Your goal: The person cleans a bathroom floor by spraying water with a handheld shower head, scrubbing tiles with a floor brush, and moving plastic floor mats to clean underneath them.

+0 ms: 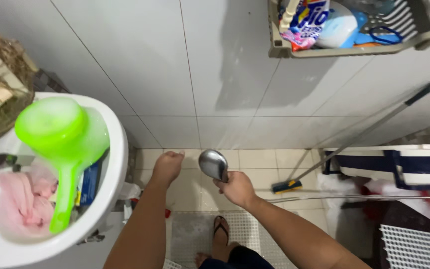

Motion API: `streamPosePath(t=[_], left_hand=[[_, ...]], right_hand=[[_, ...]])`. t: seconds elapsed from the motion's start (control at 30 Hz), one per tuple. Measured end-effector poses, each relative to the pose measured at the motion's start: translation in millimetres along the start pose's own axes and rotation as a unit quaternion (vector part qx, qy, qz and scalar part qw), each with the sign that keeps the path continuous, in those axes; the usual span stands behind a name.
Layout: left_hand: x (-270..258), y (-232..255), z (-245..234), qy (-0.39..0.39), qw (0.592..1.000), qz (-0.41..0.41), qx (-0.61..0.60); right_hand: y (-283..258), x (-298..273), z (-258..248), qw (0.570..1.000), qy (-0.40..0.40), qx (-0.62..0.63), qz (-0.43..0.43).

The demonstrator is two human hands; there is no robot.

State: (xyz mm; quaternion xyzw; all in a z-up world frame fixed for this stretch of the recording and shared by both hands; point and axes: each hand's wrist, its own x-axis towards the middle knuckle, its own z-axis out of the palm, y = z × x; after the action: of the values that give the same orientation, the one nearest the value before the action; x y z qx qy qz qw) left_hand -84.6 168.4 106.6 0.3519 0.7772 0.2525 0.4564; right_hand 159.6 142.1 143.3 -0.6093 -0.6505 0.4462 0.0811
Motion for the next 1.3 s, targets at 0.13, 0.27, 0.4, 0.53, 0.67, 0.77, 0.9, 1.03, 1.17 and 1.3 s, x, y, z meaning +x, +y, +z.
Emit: streamPosePath(t=[0.13,0.27,0.4,0.53,0.67,0.77,0.9,1.03,1.17,1.3], left_hand=[[21.6,13.3,1.0,-0.01,0.992,0.022,0.121],[50.8,6.8,31.8,0.01,0.997,0.073,0.025],[58.7,38.9,56.8,-0.076,0.949,-0.093,-0.291],[61.1,67.6,55.2,-0.091,0.956,-0.082,-0.267],[64.2,82.1,67.3,-0.11,0.977,-0.041,-0.178],[71.5,100.8,82.0,-0.102,0.986,0.007,-0.135],[75.5,116.5,96.1,-0.093,0.984,0.131,-0.082],[69.5,128.2,95.2,-0.117,0.979,0.123,-0.114],[67.7,135.1,92.2,-0.086,0.993,0.069,-0.045],[59.7,142.3,68.3,-0.101,0.993,0.019,0.062]], right_hand=[[-1.5,24.1,-13.0,1.0,-0.012,0.008,0.014],[-5.6,47.0,-17.9,0.999,-0.031,0.018,0.006],[-13.1,60.5,-31.5,0.995,-0.076,0.062,0.009],[-6.5,63.5,-40.4,0.991,-0.065,0.116,0.019],[9.3,56.5,-43.4,0.996,-0.045,0.078,0.004],[15.1,66.6,-57.4,0.999,-0.019,0.022,-0.019],[18.4,77.7,-80.7,1.0,-0.025,-0.001,0.014],[14.8,82.7,-100.6,0.999,-0.014,-0.004,-0.047],[14.5,87.4,-106.1,0.998,-0.054,0.016,-0.029],[9.6,87.2,-101.0,0.996,-0.06,0.064,-0.01]])
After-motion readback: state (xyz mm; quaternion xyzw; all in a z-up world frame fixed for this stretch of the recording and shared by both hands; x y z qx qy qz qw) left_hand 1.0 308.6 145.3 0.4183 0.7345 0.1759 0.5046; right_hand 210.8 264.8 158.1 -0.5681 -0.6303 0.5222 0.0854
